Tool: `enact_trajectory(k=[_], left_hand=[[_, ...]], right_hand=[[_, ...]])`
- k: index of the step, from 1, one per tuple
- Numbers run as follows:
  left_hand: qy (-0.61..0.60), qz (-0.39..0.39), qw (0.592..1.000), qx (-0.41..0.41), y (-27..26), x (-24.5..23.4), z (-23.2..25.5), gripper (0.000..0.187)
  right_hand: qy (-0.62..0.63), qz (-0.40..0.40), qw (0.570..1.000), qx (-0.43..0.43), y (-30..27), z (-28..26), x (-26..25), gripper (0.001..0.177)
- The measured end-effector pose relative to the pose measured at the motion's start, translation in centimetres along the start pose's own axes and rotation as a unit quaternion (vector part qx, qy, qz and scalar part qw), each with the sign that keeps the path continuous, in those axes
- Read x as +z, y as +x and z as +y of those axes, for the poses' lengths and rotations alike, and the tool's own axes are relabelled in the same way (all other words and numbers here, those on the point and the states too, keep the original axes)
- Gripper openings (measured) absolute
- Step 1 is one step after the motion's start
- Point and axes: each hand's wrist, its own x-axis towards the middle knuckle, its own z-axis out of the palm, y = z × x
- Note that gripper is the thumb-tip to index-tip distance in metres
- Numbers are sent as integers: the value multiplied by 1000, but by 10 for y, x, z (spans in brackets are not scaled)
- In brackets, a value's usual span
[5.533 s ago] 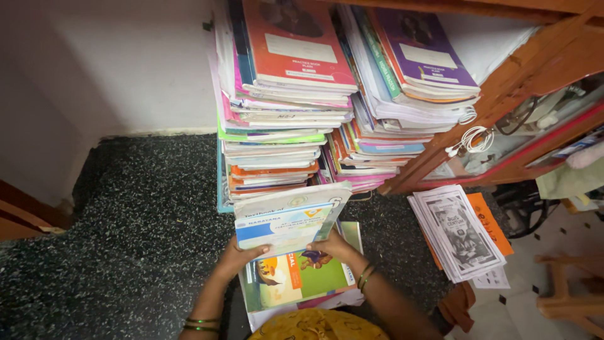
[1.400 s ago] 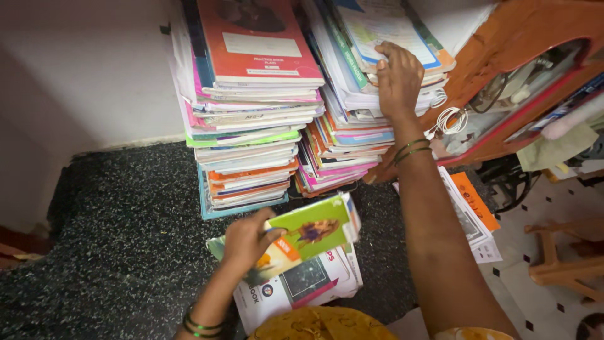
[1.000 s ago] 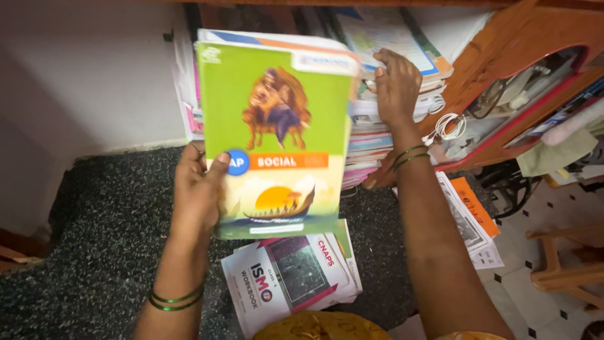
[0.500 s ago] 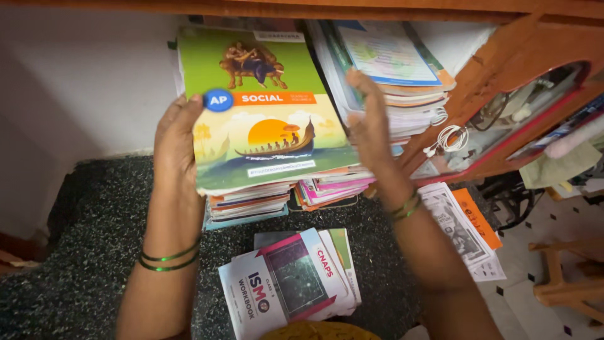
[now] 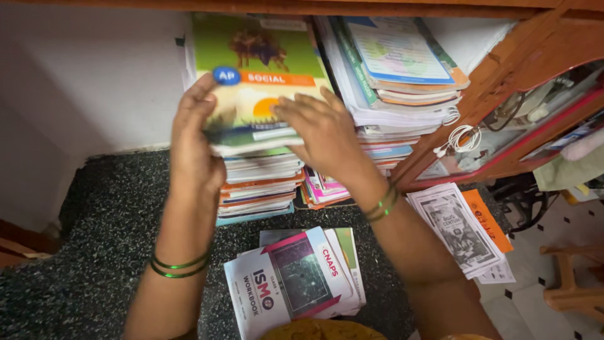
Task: The person sits on the floor and organizes a pile of books and notebooks. They pick up books one by one, sometimes flipping them over, and place them into a neat stack on a low wooden shelf.
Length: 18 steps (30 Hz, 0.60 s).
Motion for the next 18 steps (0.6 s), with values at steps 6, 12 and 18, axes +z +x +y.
enact_trajectory(k=[6, 12, 18], left_hand=[[423, 26, 868, 260, -4, -6, -22, 47], [566, 40, 760, 318, 28, -14, -32, 51], [502, 26, 814, 292, 31, -16, -37, 55]], right_hand=[[73, -55, 996, -5, 43, 42, 22, 68], [89, -45, 995, 11, 62, 62, 52, 71], [94, -27, 995, 37, 63, 64, 62, 72]])
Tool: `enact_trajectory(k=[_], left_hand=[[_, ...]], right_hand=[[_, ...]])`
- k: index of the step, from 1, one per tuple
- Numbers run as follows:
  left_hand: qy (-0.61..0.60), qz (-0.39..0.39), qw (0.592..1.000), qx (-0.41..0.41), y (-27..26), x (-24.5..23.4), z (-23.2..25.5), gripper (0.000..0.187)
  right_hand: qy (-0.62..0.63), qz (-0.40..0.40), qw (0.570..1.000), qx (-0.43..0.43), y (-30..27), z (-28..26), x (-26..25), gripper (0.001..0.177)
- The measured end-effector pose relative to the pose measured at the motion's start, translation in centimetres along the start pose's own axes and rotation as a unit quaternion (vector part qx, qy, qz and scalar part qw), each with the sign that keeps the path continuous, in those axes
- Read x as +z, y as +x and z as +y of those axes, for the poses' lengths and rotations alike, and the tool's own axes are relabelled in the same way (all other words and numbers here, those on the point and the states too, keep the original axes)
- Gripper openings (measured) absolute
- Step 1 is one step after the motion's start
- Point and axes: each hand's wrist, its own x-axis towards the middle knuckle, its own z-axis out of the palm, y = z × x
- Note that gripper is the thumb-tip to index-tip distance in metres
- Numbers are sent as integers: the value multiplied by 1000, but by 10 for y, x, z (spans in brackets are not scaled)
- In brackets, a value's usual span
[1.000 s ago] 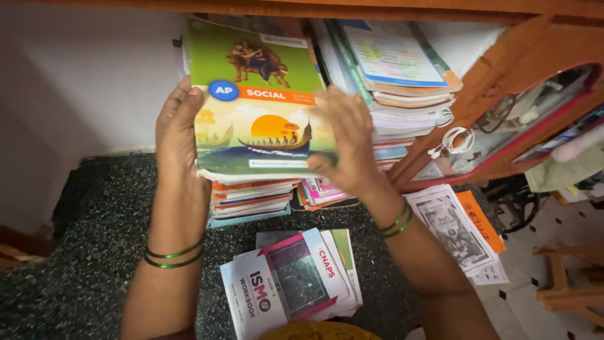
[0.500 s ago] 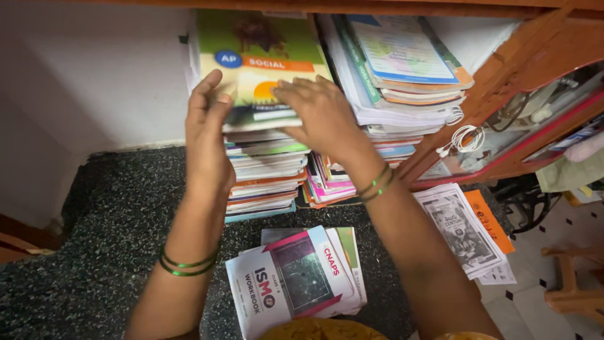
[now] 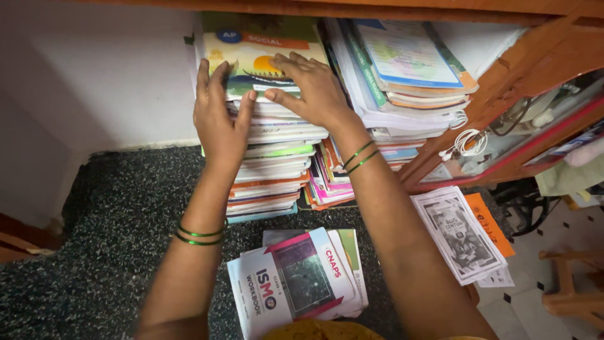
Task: The person sits on the floor and organizes a pile of books and notebooks. They pick up books one by one, sometimes flipping them over, and place them into a neat stack on a low wooden shelf.
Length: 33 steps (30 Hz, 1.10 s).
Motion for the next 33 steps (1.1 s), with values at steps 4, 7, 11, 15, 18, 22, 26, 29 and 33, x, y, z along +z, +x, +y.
enact_trajectory(k=[4, 7, 11, 15, 18, 22, 26, 29, 33], left_hand=[[66, 7, 996, 52, -27, 3, -18, 61], [93, 80, 988, 96, -82, 3, -47, 52], [132, 57, 989, 34, -182, -8, -97, 43], [212, -132, 956, -154, -283, -26, -128, 36], [238, -214, 910, -264, -338, -38, -137, 49], [234, -246, 882, -325, -373, -44, -145, 61], [223, -269, 873, -340, -387, -47, -148, 72], [194, -274, 875, -349, -390, -44, -152, 80], [164, -255, 902, -308, -391, -29, -158, 87]], right_hand=[[-71, 61, 996, 7, -14, -12, 5, 70], [-110, 115, 987, 32, -24, -21, 13, 71], [-143, 145, 979, 34, -29, -22, 18, 72], [-154, 147, 976, 43, -32, -23, 19, 74], [-168, 143, 973, 64, -44, -29, 26, 77], [-160, 135, 977, 50, -87, -38, 49, 87], [-28, 108, 992, 52, -167, -46, 81, 86], [-26, 48, 990, 133, -235, -53, 111, 80], [-8, -178, 944, 278, -303, -43, 151, 93]])
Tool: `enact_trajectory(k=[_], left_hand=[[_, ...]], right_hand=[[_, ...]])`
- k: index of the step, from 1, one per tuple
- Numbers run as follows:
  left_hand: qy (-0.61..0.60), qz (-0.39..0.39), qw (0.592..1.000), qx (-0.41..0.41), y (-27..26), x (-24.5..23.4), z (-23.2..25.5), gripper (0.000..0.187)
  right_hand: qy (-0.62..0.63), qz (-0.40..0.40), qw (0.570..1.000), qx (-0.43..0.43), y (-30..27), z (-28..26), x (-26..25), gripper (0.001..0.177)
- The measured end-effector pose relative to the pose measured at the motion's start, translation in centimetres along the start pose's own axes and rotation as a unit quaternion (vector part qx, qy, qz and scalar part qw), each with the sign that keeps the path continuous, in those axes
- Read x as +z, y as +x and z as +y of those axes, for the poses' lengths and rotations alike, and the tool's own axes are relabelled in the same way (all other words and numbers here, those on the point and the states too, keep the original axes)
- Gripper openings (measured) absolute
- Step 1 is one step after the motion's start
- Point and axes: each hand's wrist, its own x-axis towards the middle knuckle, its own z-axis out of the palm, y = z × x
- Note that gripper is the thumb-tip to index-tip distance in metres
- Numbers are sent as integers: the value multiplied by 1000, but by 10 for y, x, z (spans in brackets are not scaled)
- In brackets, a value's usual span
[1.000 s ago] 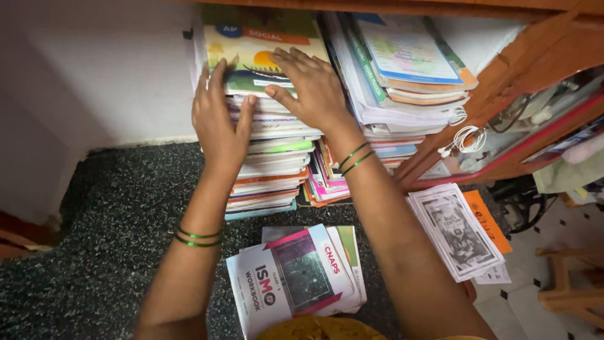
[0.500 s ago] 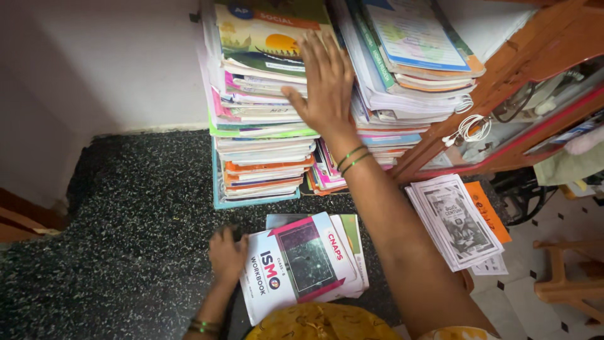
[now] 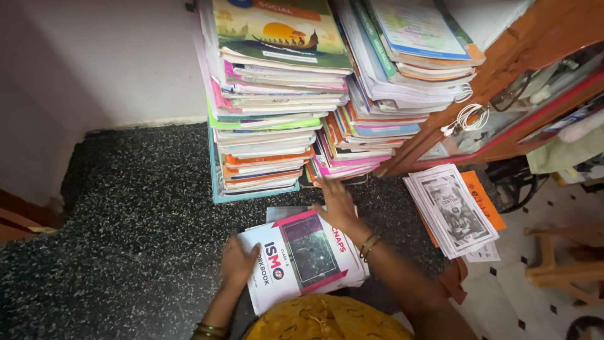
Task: The person sits on the floor and organizes a pile of books and notebooks. They pick up books one by one, sometimes flipping them over, and place them into a neat stack on a low wooden shelf.
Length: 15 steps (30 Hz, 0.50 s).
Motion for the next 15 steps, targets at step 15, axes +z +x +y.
enact_trajectory(k=[15], left_hand=[[31, -90, 995, -23, 5, -26, 33, 84]], right_hand=[[108, -104, 989, -13, -8, 45, 58, 44]])
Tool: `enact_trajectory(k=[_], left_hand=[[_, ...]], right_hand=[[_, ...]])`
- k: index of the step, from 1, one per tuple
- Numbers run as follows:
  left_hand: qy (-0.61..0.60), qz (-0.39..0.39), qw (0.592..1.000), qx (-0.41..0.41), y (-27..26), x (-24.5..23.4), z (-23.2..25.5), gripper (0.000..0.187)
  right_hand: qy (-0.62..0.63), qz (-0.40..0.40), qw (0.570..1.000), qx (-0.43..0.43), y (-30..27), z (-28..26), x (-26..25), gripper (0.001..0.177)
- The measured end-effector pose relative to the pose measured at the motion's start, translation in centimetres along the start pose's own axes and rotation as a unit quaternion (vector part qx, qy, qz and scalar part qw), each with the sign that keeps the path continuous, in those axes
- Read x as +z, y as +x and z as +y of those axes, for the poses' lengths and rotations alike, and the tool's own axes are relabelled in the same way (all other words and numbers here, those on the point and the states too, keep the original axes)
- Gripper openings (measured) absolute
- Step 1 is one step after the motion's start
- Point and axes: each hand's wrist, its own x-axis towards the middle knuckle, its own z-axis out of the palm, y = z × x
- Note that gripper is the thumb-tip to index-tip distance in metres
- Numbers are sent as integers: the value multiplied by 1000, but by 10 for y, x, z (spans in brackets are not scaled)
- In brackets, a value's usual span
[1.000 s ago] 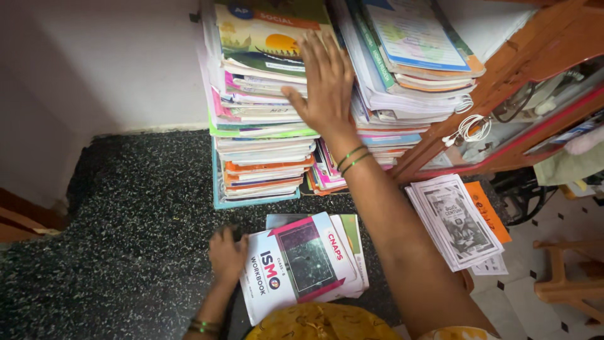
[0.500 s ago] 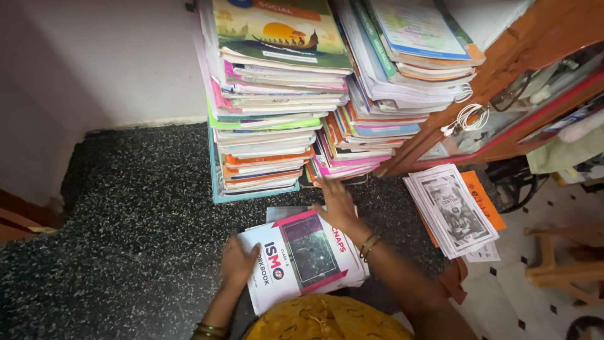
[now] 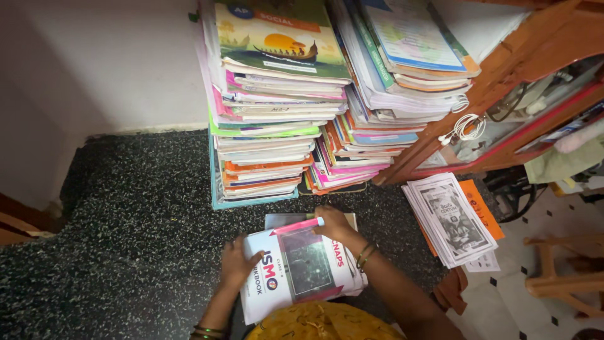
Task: The person sits on the floor and organizes a pile of books and notebooks. They pick up books one by one, sometimes flipping them over, and place them into a neat stack on a low wooden shelf.
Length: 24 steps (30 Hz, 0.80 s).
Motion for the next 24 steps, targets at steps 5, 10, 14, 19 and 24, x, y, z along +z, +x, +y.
enact_trajectory(k=[5, 10, 14, 19, 24], left_hand=[[167, 175, 954, 175, 5, -34, 21, 61], [-8, 17, 997, 77, 5, -61, 40, 39], [-134, 41, 990, 34, -1, -81, 59, 28], [-287, 115, 945, 110, -9, -108, 84, 19], [-382, 92, 912, 119, -13, -128, 118, 22]], right_hand=[[96, 32, 989, -106, -8, -49, -49, 25], [100, 129, 971, -175, -23, -100, -111, 22], [253, 186, 940, -132, -28, -105, -146, 39], [396, 150, 906, -16, -40, -65, -168, 51], [612, 190, 763, -83, -36, -59, -162, 87]])
